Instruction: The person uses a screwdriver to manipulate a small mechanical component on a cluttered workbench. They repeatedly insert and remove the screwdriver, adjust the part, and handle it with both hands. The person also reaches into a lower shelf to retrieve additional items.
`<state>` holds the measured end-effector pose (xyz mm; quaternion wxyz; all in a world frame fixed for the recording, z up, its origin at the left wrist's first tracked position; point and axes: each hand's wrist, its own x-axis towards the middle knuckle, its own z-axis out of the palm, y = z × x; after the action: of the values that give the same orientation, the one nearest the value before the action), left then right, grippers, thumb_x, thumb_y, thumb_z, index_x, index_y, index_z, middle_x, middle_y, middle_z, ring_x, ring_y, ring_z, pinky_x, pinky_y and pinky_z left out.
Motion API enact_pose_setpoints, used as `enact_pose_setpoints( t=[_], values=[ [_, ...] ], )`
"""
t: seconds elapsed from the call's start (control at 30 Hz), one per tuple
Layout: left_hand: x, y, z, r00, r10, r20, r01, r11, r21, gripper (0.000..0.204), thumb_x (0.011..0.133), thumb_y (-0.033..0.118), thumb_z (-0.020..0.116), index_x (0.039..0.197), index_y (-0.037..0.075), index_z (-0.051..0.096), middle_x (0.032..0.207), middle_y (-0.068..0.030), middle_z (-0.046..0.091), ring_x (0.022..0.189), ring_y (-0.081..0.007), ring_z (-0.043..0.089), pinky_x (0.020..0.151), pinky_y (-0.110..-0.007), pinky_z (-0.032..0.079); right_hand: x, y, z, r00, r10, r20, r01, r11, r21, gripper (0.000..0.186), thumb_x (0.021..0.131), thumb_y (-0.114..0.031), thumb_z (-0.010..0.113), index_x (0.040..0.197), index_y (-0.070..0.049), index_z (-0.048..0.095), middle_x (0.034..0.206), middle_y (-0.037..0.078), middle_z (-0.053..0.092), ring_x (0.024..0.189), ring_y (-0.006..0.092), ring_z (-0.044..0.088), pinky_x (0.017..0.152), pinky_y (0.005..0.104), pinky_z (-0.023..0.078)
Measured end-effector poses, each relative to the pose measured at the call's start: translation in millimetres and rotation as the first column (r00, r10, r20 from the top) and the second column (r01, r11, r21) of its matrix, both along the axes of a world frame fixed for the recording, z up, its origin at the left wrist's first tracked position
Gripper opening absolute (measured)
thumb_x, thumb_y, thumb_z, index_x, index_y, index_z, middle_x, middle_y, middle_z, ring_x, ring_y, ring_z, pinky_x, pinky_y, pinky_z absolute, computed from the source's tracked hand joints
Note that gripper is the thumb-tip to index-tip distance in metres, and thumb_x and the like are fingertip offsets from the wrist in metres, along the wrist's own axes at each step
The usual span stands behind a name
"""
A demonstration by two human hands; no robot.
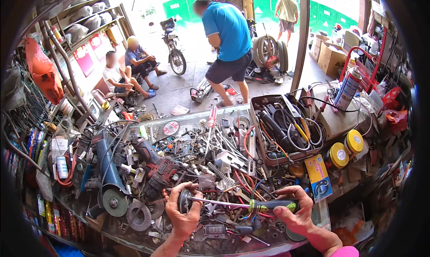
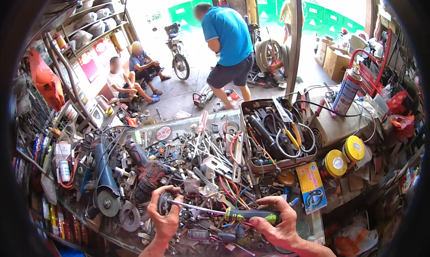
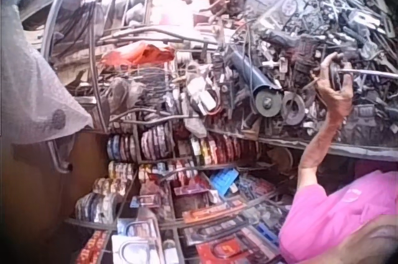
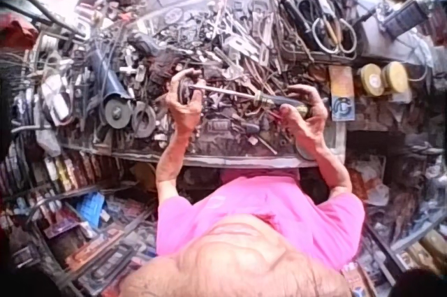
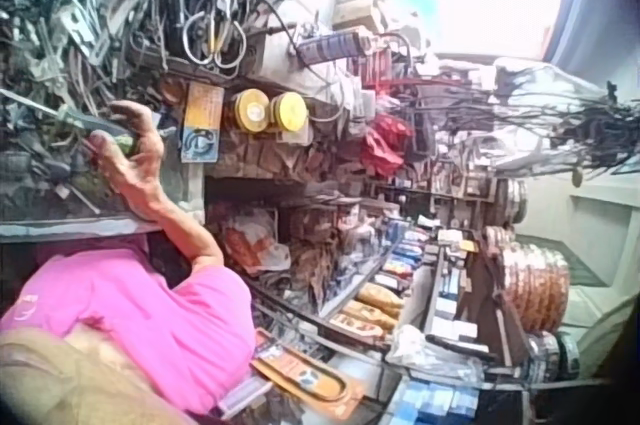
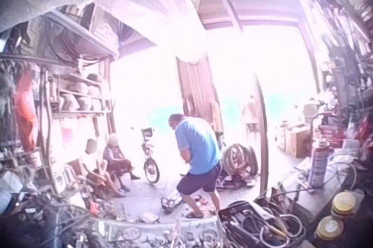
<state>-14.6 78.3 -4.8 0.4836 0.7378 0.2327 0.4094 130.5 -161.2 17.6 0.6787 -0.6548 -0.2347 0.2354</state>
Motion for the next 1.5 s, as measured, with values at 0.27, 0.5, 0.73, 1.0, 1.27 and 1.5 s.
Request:
enact_pose_setpoints(
  t=[0.27,0.5,0.73,1.0,1.27,1.5],
  values=[
    [2,-1,-2,1.0,0.0,-0.014,0.0,1.0,0.001,0.03,0.085,-0.005,0.07,0.113,0.001,0.06,0.099,-0.0067,0.067,0.086,-0.0099,0.062,0.075,-0.025,0.052,1,5,5,0.999,-0.05,-0.017,0.048,0.996,-0.068,0.061,0.081,-0.039,0.082,0.118,0.001,0.055,0.092,0.007,0.065,0.081,0.0093,0.061,0.07,0.0228,0.051],
    [2,6,-4,0.999,0.026,0.027,-0.025,0.997,-0.069,0.032,0.084,-0.004,0.071,0.114,0.0,0.059,0.096,-0.0068,0.068,0.08,-0.0091,0.062,0.07,-0.024,0.053,2,6,3,0.994,0.108,-0.015,-0.108,0.994,0.015,0.069,0.076,-0.021,0.087,0.127,0.0,0.046,0.107,0.01,0.062,0.098,0.0142,0.063,0.084,0.0284,0.053],
    [2,3,-2,1.0,0.0,-0.03,0.0,1.0,0.019,0.033,0.084,-0.004,0.071,0.114,0.0,0.059,0.099,-0.0084,0.069,0.083,-0.0105,0.064,0.072,-0.025,0.054,1,2,-1,0.991,0.017,0.132,-0.019,1.0,0.012,0.068,0.077,-0.028,0.088,0.124,0.001,0.049,0.096,0.007,0.063,0.089,0.0107,0.063,0.077,0.0249,0.052],
    [0,1,-12,0.996,-0.015,-0.091,0.016,1.0,0.005,0.031,0.084,-0.006,0.071,0.112,0.0,0.06,0.1,-0.0079,0.07,0.083,-0.0093,0.063,0.072,-0.023,0.052,1,0,7,0.994,-0.074,0.081,0.078,0.996,-0.038,0.056,0.081,-0.036,0.082,0.114,0.001,0.055,0.08,0.003,0.063,0.067,0.0069,0.06,0.059,0.0198,0.048],
    [5,0,-9,0.999,-0.016,-0.048,0.013,0.997,-0.07,0.027,0.085,-0.005,0.068,0.111,0.001,0.061,0.098,-0.0064,0.069,0.078,-0.0074,0.06,0.069,-0.023,0.05,6,0,-2,0.991,0.045,0.122,-0.054,0.997,0.064,0.069,0.079,-0.023,0.084,0.13,0.001,0.044,0.099,0.012,0.065,0.092,0.0149,0.063,0.082,0.029,0.052],
    [5,-2,-3,0.998,-0.028,-0.063,0.022,0.995,-0.096,0.03,0.084,-0.005,0.07,0.112,0.001,0.061,0.1,-0.0069,0.07,0.085,-0.0084,0.062,0.073,-0.024,0.052,6,-2,-3,0.976,0.06,0.208,-0.072,0.996,0.053,0.071,0.078,-0.02,0.086,0.131,0.001,0.044,0.099,0.012,0.066,0.092,0.0169,0.066,0.082,0.0283,0.053]
  ],
)
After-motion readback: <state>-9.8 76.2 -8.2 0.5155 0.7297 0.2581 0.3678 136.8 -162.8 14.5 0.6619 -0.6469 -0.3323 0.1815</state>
